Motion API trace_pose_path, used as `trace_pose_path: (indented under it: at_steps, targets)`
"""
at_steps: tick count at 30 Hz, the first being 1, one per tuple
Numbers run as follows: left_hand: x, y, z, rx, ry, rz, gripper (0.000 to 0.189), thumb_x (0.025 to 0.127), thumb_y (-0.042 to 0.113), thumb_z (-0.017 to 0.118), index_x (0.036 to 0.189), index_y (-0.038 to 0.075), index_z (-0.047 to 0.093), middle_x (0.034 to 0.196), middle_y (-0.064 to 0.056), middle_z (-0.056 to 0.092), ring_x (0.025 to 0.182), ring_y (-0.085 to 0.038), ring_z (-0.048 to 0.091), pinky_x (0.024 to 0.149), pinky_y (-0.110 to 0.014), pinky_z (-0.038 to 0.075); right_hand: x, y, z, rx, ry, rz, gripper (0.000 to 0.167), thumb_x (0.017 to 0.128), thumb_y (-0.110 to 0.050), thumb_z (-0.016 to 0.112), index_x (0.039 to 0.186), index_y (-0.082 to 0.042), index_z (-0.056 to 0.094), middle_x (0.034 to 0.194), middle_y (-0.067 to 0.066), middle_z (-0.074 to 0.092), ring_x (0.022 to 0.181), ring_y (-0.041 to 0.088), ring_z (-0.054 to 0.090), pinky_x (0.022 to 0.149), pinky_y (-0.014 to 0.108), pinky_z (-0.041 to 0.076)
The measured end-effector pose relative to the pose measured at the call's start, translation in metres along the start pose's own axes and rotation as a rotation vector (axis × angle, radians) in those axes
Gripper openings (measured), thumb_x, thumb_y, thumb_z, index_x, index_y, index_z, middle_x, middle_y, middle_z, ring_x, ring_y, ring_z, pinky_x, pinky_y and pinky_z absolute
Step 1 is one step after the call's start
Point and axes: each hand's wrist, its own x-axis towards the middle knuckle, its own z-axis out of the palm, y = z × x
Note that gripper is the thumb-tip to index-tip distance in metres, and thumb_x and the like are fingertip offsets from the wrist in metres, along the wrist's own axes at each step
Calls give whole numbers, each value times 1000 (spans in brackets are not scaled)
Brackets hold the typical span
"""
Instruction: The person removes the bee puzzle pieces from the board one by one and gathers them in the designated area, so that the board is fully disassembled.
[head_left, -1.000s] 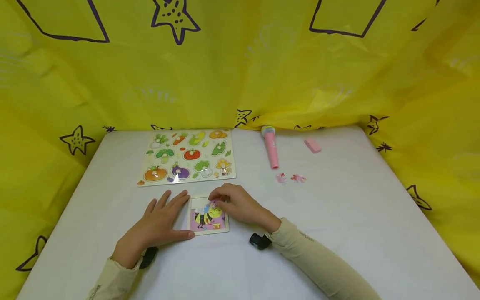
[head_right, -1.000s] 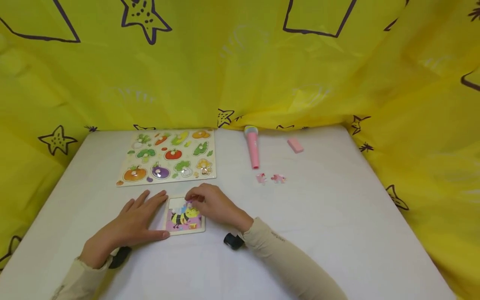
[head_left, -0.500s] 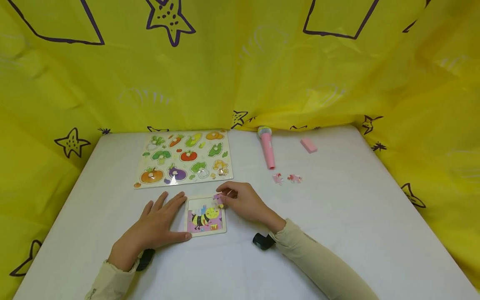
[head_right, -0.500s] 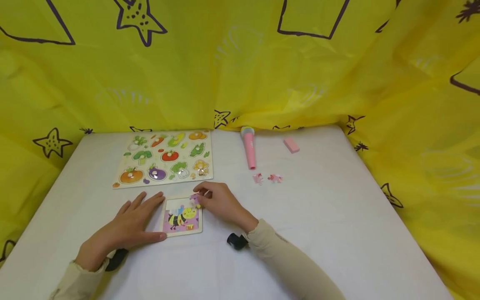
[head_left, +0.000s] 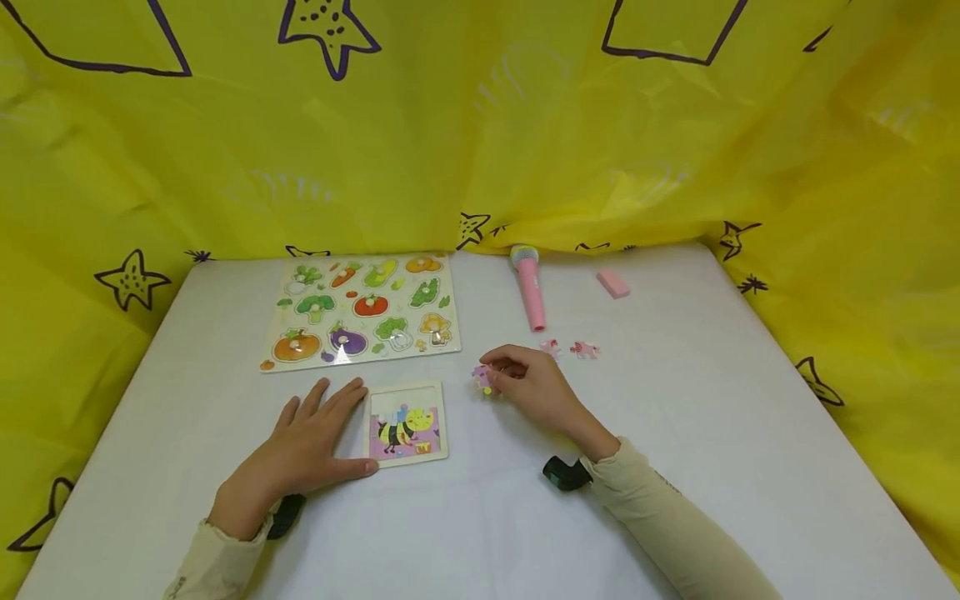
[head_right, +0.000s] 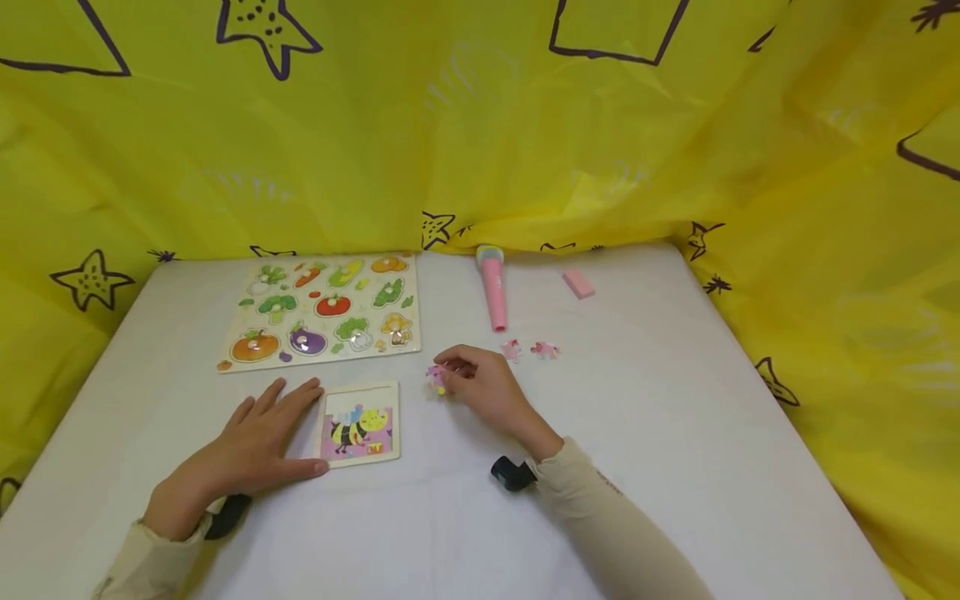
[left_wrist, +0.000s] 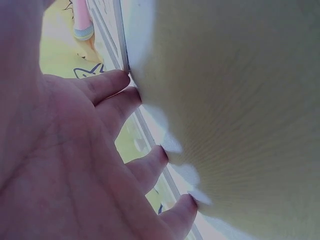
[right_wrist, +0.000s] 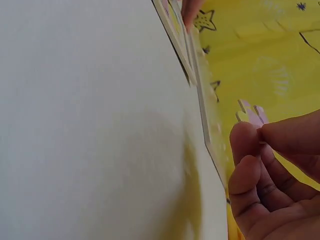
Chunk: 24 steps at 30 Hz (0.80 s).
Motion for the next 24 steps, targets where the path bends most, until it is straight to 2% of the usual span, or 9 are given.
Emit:
trace_pose_path:
  at_steps: [5, 11, 24]
  targets:
    - [-1, -2, -1, 0, 4, 7, 107, 85, 60, 85, 165, 7, 37, 172, -15, 32, 156, -55, 14, 118, -80, 10, -4, 4, -22, -1, 63, 6, 22, 99, 1, 68, 120, 4, 75, 91, 9, 75, 78, 28, 69, 67, 26, 53]
    - [0, -5, -2, 3, 15, 11, 107, 85, 60, 85, 165, 8, 36, 173, -15, 32, 156, -55, 13, 118, -80, 9, -6, 13, -49, -4, 136, 30, 26, 98, 6, 65, 123, 7, 73, 101, 16, 74, 83, 30, 72, 70, 25, 56]
    - [0, -4, 0, -18, 13, 21, 107, 85, 59, 85, 165, 8, 37, 172, -15, 33, 156, -55, 14, 117, -81, 9, -19, 31, -108, -65, 270, 131, 24, 99, 5, 67, 122, 12, 68, 105, 25, 72, 82, 20, 73, 74, 23, 59]
